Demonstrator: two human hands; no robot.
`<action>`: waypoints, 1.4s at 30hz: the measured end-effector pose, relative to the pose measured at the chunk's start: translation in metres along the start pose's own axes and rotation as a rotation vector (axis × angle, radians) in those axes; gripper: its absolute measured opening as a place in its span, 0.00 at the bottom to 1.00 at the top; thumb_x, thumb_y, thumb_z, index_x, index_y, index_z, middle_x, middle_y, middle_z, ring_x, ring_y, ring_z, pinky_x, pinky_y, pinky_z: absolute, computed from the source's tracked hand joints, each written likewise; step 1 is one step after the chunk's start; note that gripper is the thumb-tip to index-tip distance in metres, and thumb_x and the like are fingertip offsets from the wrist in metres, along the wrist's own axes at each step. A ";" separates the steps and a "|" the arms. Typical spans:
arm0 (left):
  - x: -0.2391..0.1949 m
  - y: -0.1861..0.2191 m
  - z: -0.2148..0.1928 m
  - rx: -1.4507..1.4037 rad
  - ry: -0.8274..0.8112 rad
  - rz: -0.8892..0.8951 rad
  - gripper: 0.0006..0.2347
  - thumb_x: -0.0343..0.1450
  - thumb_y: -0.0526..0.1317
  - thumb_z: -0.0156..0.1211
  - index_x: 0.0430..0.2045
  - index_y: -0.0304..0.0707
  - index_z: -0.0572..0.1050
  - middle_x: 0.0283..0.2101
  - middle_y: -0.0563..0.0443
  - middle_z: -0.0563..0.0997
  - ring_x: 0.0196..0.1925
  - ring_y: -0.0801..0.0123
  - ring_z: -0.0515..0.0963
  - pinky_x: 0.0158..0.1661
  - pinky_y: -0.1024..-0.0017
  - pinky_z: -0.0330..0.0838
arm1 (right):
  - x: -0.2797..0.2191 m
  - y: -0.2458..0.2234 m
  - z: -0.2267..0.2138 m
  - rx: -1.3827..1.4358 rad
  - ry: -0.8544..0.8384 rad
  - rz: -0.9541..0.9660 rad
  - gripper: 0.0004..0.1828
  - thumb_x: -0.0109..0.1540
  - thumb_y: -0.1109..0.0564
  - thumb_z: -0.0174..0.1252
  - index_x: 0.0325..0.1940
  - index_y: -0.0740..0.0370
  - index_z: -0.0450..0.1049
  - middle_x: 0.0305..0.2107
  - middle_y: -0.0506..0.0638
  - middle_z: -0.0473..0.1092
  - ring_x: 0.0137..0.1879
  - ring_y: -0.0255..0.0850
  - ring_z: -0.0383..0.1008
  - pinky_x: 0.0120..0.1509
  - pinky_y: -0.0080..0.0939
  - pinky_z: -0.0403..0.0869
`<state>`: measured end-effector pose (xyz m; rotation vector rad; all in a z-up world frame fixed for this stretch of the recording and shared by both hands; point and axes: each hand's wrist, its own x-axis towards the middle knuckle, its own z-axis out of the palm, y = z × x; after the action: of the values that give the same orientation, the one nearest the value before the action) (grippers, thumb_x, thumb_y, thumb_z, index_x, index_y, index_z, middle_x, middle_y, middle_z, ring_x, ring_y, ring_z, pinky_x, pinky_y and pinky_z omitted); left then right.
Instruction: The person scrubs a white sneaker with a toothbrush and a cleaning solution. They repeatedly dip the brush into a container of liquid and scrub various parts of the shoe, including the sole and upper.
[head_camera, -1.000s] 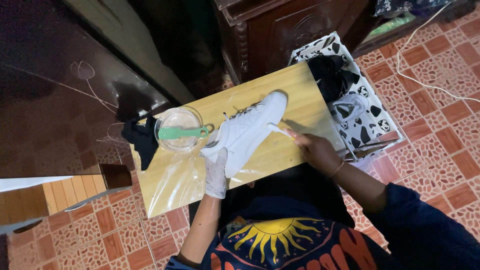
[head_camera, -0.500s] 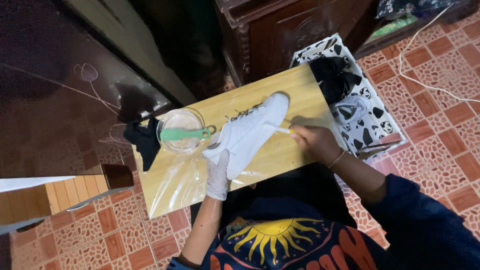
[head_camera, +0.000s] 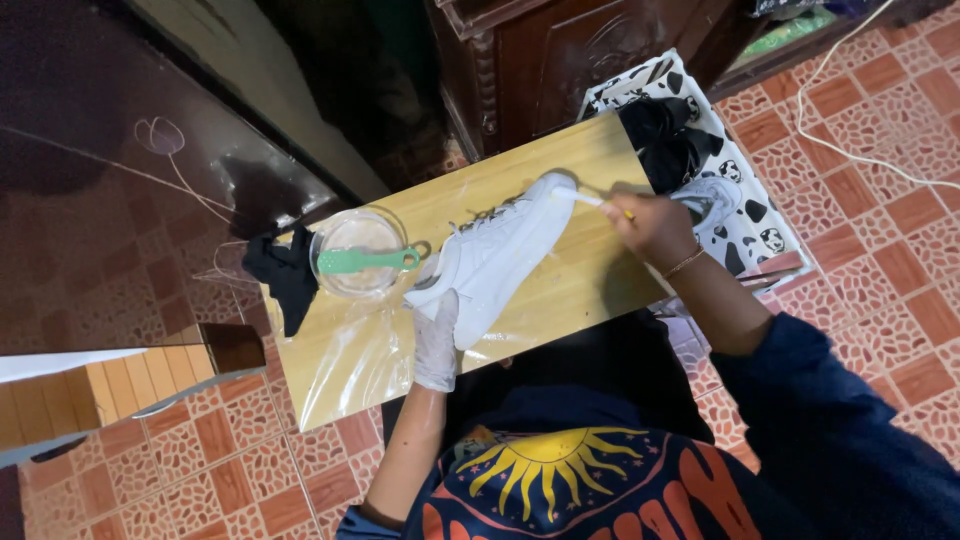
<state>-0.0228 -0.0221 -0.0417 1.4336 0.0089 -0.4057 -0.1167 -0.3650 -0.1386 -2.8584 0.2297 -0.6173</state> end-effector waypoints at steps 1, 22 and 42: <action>0.000 0.005 0.002 0.036 0.006 -0.002 0.33 0.71 0.45 0.66 0.69 0.34 0.58 0.70 0.38 0.63 0.69 0.60 0.66 0.69 0.57 0.61 | 0.007 0.008 0.000 -0.090 -0.031 0.112 0.15 0.69 0.33 0.51 0.47 0.36 0.79 0.22 0.46 0.75 0.36 0.47 0.80 0.43 0.45 0.77; -0.009 0.022 0.000 0.101 0.019 0.001 0.36 0.69 0.47 0.68 0.68 0.27 0.57 0.69 0.29 0.62 0.73 0.49 0.60 0.72 0.53 0.52 | -0.023 -0.075 -0.041 -0.271 -0.104 0.225 0.19 0.69 0.34 0.55 0.46 0.47 0.79 0.21 0.48 0.74 0.31 0.48 0.80 0.35 0.48 0.77; -0.006 0.018 -0.005 0.076 0.089 -0.114 0.40 0.65 0.53 0.70 0.67 0.27 0.59 0.68 0.31 0.66 0.72 0.54 0.63 0.73 0.63 0.54 | -0.043 -0.121 -0.035 0.137 -0.472 0.354 0.18 0.69 0.38 0.48 0.51 0.45 0.78 0.34 0.55 0.80 0.48 0.54 0.81 0.55 0.55 0.78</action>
<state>-0.0226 -0.0144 -0.0238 1.5296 0.1492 -0.4399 -0.1577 -0.2459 -0.0956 -2.6369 0.5674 0.1060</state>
